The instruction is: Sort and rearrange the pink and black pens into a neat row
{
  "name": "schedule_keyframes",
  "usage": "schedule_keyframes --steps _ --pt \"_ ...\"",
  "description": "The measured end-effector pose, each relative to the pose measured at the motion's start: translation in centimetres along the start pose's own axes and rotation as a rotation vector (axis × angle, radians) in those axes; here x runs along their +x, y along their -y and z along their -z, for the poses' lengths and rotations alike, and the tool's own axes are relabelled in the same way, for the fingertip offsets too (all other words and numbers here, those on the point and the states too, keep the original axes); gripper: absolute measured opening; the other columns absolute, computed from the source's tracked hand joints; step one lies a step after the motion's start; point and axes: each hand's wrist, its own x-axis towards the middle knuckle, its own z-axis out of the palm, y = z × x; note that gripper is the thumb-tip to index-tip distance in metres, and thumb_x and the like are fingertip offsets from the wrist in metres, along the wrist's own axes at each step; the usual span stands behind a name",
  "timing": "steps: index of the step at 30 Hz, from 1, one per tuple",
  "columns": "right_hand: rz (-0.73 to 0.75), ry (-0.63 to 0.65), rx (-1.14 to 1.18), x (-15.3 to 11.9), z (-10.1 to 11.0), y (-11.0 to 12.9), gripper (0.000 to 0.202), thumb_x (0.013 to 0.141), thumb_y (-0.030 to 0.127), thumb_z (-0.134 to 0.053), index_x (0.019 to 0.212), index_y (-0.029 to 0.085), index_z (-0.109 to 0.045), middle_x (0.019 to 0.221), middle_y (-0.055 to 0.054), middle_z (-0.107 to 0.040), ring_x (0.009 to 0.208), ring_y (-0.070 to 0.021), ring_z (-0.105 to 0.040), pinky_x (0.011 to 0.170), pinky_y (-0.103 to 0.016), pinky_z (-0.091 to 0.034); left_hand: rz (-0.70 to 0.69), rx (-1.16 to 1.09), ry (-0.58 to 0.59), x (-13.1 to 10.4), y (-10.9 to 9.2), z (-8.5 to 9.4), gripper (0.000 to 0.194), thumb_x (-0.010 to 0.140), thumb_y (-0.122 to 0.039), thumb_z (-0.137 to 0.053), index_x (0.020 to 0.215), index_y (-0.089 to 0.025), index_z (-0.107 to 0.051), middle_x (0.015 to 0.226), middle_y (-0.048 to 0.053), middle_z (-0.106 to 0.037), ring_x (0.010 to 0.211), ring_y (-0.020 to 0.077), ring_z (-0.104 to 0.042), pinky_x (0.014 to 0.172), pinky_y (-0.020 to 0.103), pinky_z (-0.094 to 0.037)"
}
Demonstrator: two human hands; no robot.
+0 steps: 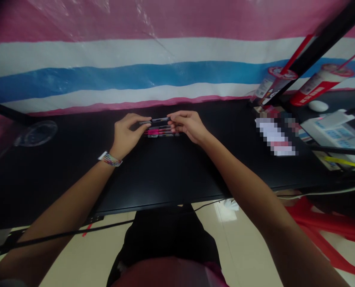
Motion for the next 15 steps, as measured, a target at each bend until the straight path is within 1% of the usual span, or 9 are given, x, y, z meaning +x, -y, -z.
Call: schedule_keyframes --steps 4,8,11,15 --pt "0.009 -0.015 -0.012 0.11 0.16 -0.22 0.035 0.075 0.042 -0.105 0.098 0.02 -0.091 0.09 -0.008 -0.085 0.077 -0.0188 -0.076 0.085 -0.04 -0.071 0.023 0.024 0.014 0.01 -0.05 0.22 0.013 0.1 -0.026 -0.082 0.11 -0.031 -0.089 0.112 0.002 -0.089 0.104 0.0261 -0.08 0.105 0.048 -0.059" --pt "0.009 0.009 0.003 0.18 0.41 -0.43 0.036 0.076 0.042 -0.105 0.101 0.02 -0.092 0.091 -0.008 -0.087 0.073 -0.0172 -0.078 0.086 -0.038 -0.072 0.017 -0.006 0.014 -0.03 -0.02 0.39 0.015 0.1 -0.027 -0.083 0.111 -0.032 -0.09 0.109 0.002 -0.09 0.1 0.0252 -0.081 0.1 0.047 -0.061" --pt "0.0 0.016 -0.001 0.24 0.63 -0.48 0.035 0.075 0.041 -0.105 0.101 0.02 -0.093 0.092 -0.008 -0.087 0.075 -0.018 -0.08 0.087 -0.039 -0.072 0.025 -0.02 0.022 -0.07 -0.15 0.43 0.014 0.1 -0.029 -0.083 0.111 -0.033 -0.09 0.11 0.002 -0.09 0.098 0.0248 -0.081 0.1 0.048 -0.062" --pt "0.003 0.002 -0.008 0.29 0.79 -0.46 0.037 0.073 0.041 -0.107 0.101 0.021 -0.093 0.094 -0.008 -0.088 0.078 -0.0193 -0.081 0.09 -0.041 -0.073 0.054 -0.049 0.015 -0.23 -0.42 0.32 0.013 0.102 -0.037 -0.082 0.11 -0.034 -0.091 0.097 0.002 -0.089 0.086 0.0236 -0.08 0.089 0.045 -0.064"
